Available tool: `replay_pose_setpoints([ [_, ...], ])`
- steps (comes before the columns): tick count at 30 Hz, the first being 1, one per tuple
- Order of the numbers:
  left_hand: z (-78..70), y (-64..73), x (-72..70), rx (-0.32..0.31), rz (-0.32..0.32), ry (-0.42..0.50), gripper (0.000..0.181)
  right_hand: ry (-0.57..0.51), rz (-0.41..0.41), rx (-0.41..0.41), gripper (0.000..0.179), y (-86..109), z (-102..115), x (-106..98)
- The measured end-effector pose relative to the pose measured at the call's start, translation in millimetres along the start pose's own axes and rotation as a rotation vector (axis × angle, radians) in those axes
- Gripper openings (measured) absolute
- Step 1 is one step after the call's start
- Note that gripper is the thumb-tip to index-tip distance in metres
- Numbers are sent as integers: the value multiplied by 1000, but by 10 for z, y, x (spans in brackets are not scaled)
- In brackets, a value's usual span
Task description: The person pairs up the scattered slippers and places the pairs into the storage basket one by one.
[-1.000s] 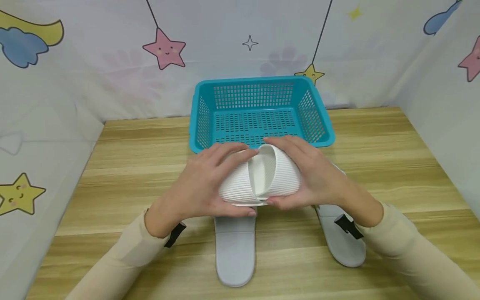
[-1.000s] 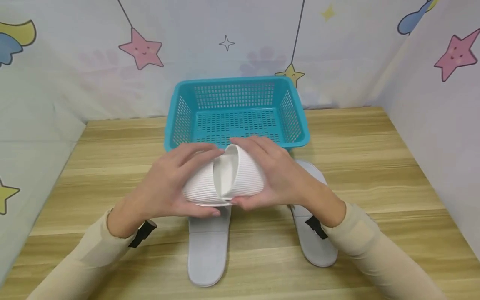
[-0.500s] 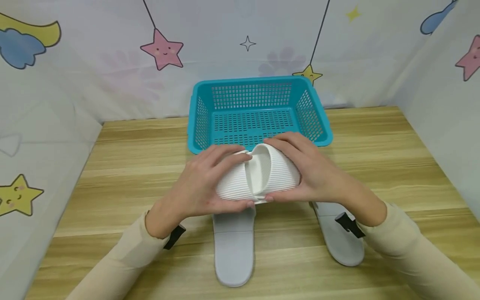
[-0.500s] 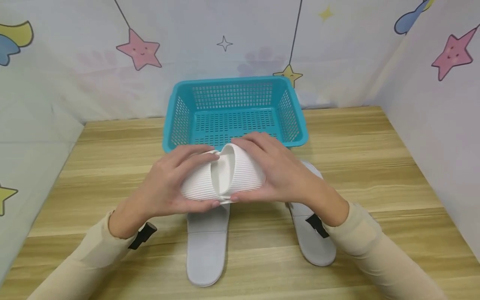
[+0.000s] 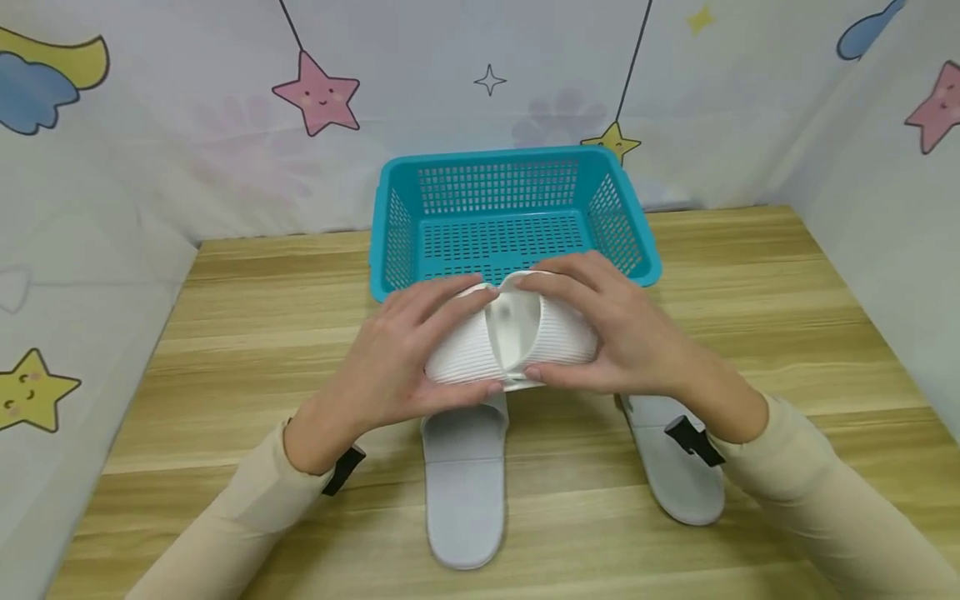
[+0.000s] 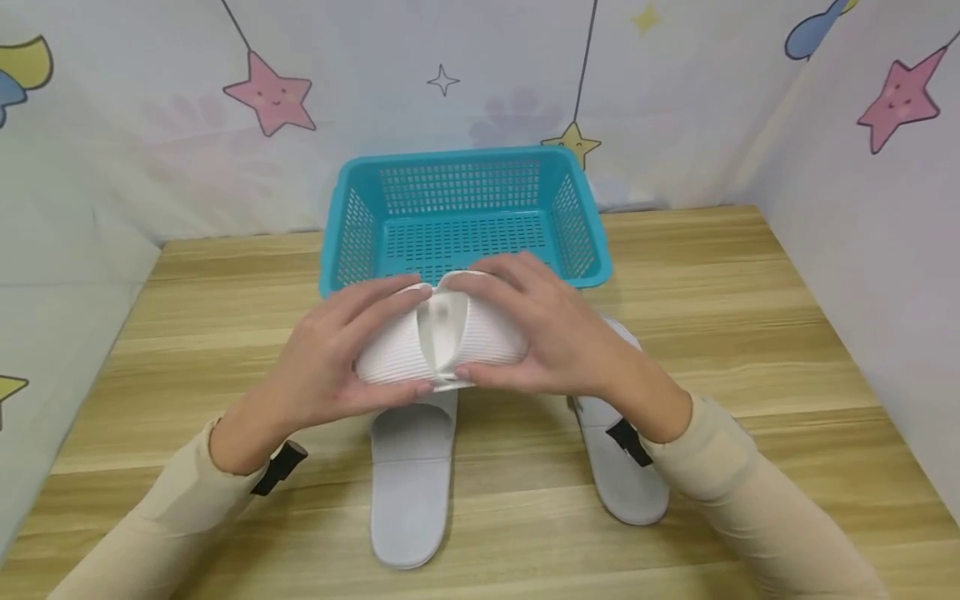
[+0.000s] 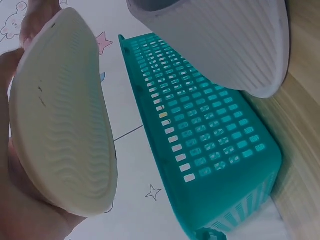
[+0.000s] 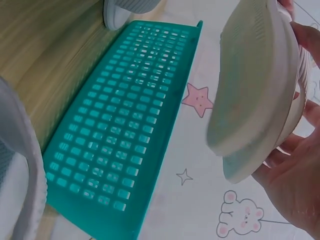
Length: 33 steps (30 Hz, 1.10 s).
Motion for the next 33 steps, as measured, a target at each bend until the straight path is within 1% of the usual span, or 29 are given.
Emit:
replay_pose_setpoints([
  [4, 30, -7, -78, -20, -44, -6, 75, 20, -27, 11, 73, -6, -17, -65],
  [8, 110, 19, -178, -75, -89, -26, 82, 39, -53, 27, 76, -8, -41, -151],
  [11, 180, 85, -231, -122, -105, -40, 86, 50, -49, 40, 78, -4, -62, -206],
  [14, 235, 169, -253, -147, -95, -55, 87, 40, -44, 49, 79, 10, -83, -255],
  [17, 285, 253, -245, -165, -53, -66, 88, 33, -44, 56, 81, 25, -103, -305],
  [21, 359, 358, -210, -187, 9, -77, 92, 49, -33, 80, 85, 39, -136, -355],
  [24, 419, 416, -187, -198, 51, -79, 93, 59, -31, 90, 86, 43, -165, -380],
  [26, 450, 445, -166, -212, 108, -71, 92, 58, -39, 81, 86, 42, -176, -396],
  [30, 480, 489, -117, -242, 246, -57, 91, 53, -62, 48, 85, 33, -198, -418],
  [31, 481, 491, -99, -247, 275, -59, 92, 53, -66, 41, 85, 34, -205, -425],
  [33, 482, 497, -70, -254, 312, -68, 93, 56, -74, 33, 85, 33, -226, -435],
])
Point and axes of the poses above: each hand's wrist, its own y-axis away from the middle knuckle, its own x-axis out of the palm, z = x × y, the point moved 3 cm from there along -y, towards the middle knuckle, and after that the axes turned 1 degree about -y, right-handed, at the moved point
